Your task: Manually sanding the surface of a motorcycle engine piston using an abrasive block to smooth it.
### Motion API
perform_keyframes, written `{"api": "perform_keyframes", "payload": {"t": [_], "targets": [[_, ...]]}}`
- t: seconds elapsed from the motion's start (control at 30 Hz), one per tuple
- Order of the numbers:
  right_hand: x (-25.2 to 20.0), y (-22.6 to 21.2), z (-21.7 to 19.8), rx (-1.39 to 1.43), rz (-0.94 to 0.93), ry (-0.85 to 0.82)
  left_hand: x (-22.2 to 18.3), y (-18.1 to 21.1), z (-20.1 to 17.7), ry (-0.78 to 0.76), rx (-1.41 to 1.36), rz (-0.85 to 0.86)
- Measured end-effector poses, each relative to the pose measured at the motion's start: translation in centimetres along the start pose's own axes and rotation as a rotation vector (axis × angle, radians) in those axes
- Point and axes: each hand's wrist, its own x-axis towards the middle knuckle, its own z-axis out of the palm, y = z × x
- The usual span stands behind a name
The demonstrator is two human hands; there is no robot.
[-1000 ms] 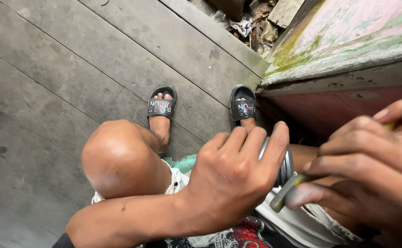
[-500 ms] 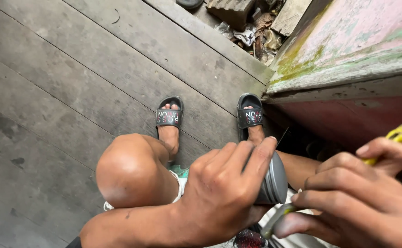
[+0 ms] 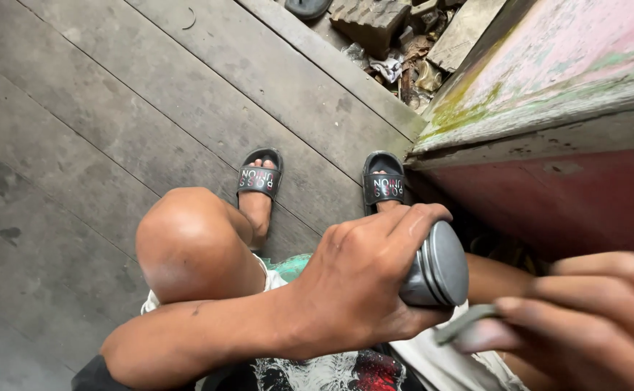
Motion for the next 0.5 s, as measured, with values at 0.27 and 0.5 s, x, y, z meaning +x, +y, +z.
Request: {"api": "perform_keyframes", "payload": {"t": [0.27, 0.5], "targets": [[4.5, -1.8, -1.0, -0.124, -0.105, 0.008, 0.3, 0.2, 1.3, -0.054, -0.011, 0.061], [2.9, -1.5, -0.9, -0.153, -0.044, 0.087, 0.3, 0.4, 1.1, -0.046, -0.020, 0.067]]}}
